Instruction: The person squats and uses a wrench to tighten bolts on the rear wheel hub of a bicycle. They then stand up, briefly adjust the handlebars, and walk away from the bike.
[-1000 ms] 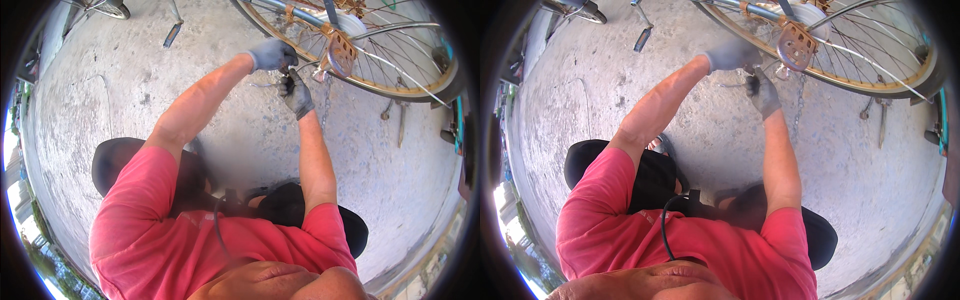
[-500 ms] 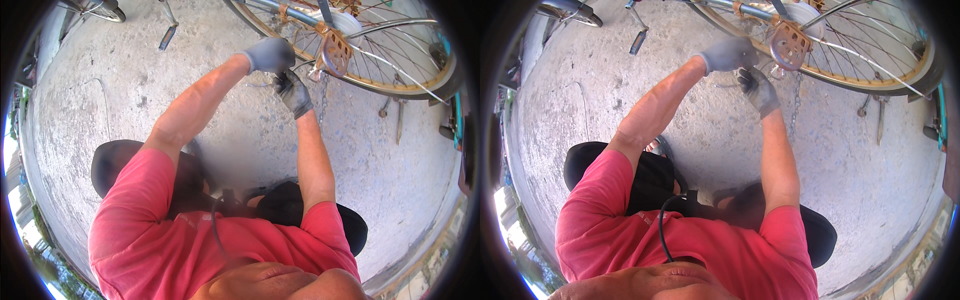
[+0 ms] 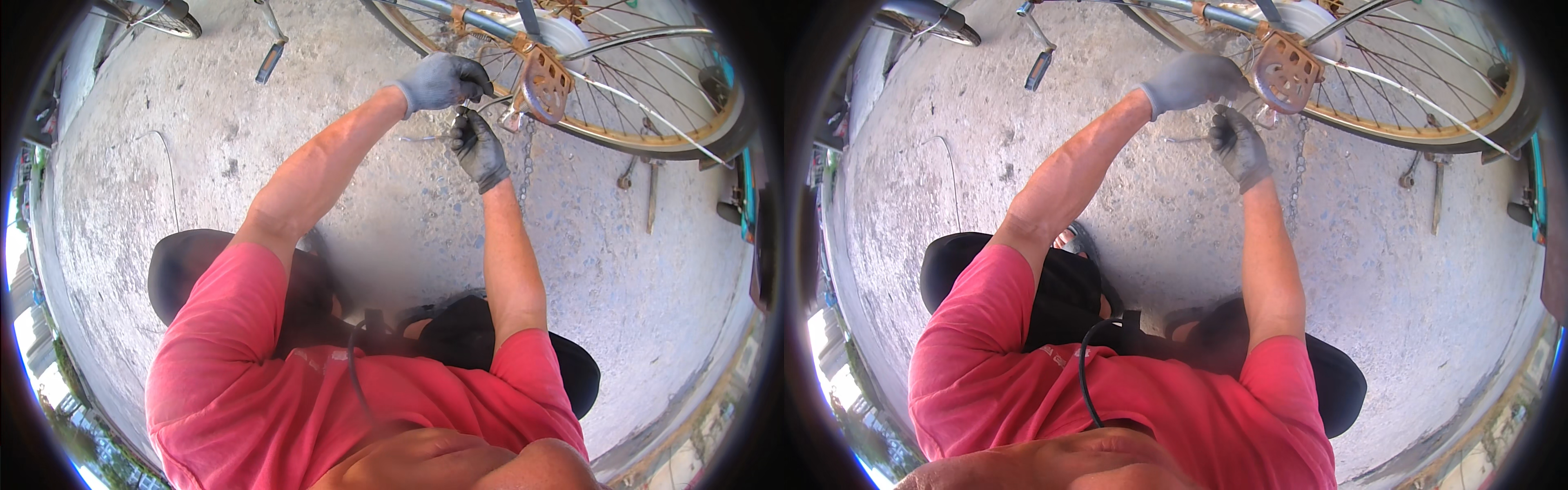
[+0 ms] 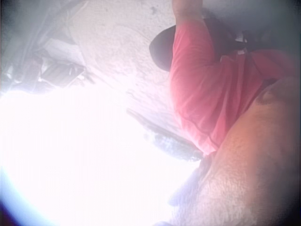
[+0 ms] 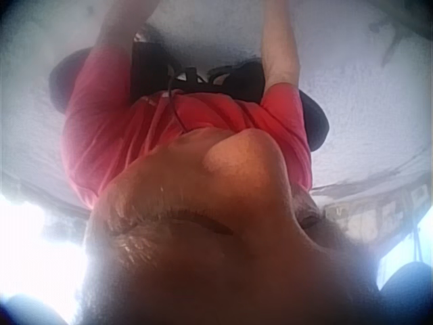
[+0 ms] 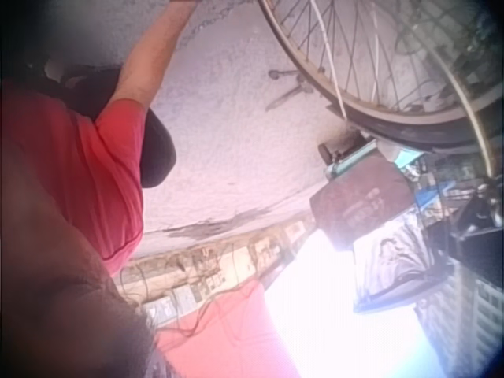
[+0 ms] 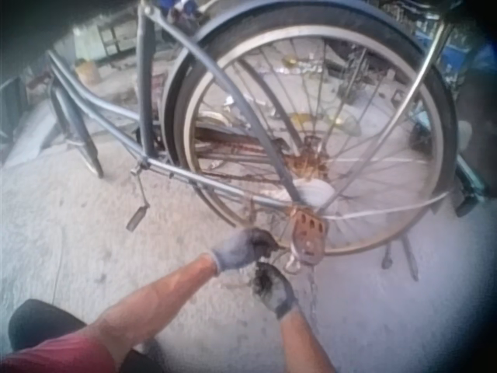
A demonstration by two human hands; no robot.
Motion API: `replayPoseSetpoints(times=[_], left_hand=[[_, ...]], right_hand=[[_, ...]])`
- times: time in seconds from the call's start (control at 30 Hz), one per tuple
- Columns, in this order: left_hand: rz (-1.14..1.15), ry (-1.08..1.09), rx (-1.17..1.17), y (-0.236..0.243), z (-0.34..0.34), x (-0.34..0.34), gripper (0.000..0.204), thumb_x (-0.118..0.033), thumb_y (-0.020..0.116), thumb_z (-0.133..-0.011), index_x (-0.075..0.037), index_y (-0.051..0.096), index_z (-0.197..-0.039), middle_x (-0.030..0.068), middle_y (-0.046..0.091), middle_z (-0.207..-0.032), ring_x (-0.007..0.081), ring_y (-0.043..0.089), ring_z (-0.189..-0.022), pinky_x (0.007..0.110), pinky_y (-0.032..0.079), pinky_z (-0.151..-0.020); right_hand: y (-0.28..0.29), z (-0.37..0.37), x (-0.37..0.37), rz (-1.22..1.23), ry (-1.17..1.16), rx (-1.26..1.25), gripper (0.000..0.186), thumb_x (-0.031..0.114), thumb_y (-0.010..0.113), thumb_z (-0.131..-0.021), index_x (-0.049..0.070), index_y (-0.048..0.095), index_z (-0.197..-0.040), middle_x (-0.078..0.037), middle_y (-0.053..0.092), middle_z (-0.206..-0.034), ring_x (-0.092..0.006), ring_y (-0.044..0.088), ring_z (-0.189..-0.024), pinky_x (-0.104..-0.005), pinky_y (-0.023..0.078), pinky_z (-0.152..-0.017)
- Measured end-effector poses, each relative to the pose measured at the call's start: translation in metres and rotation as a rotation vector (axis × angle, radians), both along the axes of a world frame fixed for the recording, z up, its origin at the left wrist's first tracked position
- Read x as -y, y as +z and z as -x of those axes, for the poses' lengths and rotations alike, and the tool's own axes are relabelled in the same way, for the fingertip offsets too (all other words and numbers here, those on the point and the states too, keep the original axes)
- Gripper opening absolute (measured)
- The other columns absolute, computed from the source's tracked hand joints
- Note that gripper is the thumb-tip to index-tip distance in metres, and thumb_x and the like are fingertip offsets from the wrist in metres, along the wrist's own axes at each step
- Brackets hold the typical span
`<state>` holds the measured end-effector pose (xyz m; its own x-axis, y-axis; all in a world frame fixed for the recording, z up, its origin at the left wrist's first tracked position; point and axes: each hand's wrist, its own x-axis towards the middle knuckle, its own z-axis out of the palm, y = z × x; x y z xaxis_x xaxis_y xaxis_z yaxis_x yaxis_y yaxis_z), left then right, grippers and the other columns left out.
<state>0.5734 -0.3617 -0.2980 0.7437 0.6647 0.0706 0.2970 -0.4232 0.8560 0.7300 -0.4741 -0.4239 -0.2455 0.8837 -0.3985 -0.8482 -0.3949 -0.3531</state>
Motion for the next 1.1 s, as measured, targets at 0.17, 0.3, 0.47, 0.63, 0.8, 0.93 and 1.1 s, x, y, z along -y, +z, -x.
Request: replayPoseSetpoints(times=[0.17, 0.3, 0.47, 0.63, 0.8, 0.93, 1.1], left_hand=[[-0.037, 0.002, -0.007, -0.005, 0.001, 0.001, 0.025, -0.008, 0.06, -0.084, -0.012, 0.073, -0.105, 0.006, 0.072, -0.096, 0.0184, 0.069, -0.084, 0.031, 0.055, -0.077], [-0.147, -0.04, -0.049, -0.017, 0.0, -0.003, 0.028, -0.004, 0.058, -0.085, -0.013, 0.072, -0.108, 0.004, 0.069, -0.106, 0.0196, 0.068, -0.089, 0.03, 0.056, -0.078], [-0.113, -0.02, -0.102, -0.014, -0.001, -0.001, 0.028, -0.005, 0.059, -0.085, -0.013, 0.072, -0.107, 0.0039, 0.069, -0.107, 0.0202, 0.067, -0.092, 0.032, 0.055, -0.081], [-0.126, -0.034, -0.056, -0.014, 0.001, -0.001, 0.029, -0.005, 0.059, -0.084, -0.013, 0.072, -0.107, 0.0042, 0.069, -0.107, 0.0202, 0.067, -0.092, 0.031, 0.056, -0.08], [-0.056, -0.035, -0.046, -0.013, 0.002, -0.002, 0.027, -0.006, 0.058, -0.084, -0.013, 0.072, -0.107, 0.0044, 0.068, -0.107, 0.0203, 0.067, -0.09, 0.032, 0.057, -0.079], [-0.118, -0.006, 0.052, -0.015, 0.002, -0.002, 0.022, -0.012, 0.062, -0.083, -0.01, 0.073, -0.102, 0.0069, 0.073, -0.089, 0.0194, 0.068, -0.079, 0.032, 0.054, -0.075], [-0.12, 0.01, 0.016, -0.013, 0.001, 0.0, 0.022, -0.012, 0.062, -0.083, -0.01, 0.073, -0.102, 0.0071, 0.073, -0.089, 0.0195, 0.069, -0.079, 0.031, 0.054, -0.074]], right_hand=[[0.014, 0.004, 0.002, -0.02, -0.01, 0.075, 0.023, 0.02, 0.063, -0.095, 0.005, 0.065, -0.113, -0.002, 0.065, -0.086, -0.0124, 0.059, -0.072, -0.0244, 0.047, -0.059], [0.015, 0.005, 0.0, -0.026, -0.01, 0.099, 0.027, 0.021, 0.063, -0.095, 0.005, 0.065, -0.117, -0.003, 0.065, -0.089, -0.0129, 0.06, -0.072, -0.0247, 0.048, -0.06], [0.013, 0.003, 0.001, -0.039, -0.009, 0.096, 0.028, 0.021, 0.061, -0.096, 0.005, 0.064, -0.118, -0.004, 0.066, -0.092, -0.0148, 0.062, -0.075, -0.0258, 0.048, -0.063], [0.009, 0.001, 0.002, -0.055, -0.002, 0.082, 0.028, 0.02, 0.058, -0.097, 0.004, 0.063, -0.12, -0.005, 0.066, -0.093, -0.0162, 0.062, -0.077, -0.0273, 0.049, -0.064], [0.009, 0.003, 0.003, -0.078, -0.005, 0.081, 0.03, 0.019, 0.056, -0.098, 0.003, 0.06, -0.123, -0.005, 0.065, -0.095, -0.0169, 0.062, -0.08, -0.0282, 0.049, -0.066], [0.004, 0.001, 0.002, -0.069, -0.003, 0.065, 0.031, 0.019, 0.057, -0.098, 0.003, 0.06, -0.124, -0.005, 0.065, -0.096, -0.0171, 0.061, -0.08, -0.0286, 0.049, -0.067], [0.004, 0.003, 0.002, -0.06, -0.026, 0.057, 0.031, 0.019, 0.058, -0.097, 0.004, 0.061, -0.124, -0.005, 0.066, -0.096, -0.017, 0.061, -0.079, -0.0285, 0.049, -0.066]])
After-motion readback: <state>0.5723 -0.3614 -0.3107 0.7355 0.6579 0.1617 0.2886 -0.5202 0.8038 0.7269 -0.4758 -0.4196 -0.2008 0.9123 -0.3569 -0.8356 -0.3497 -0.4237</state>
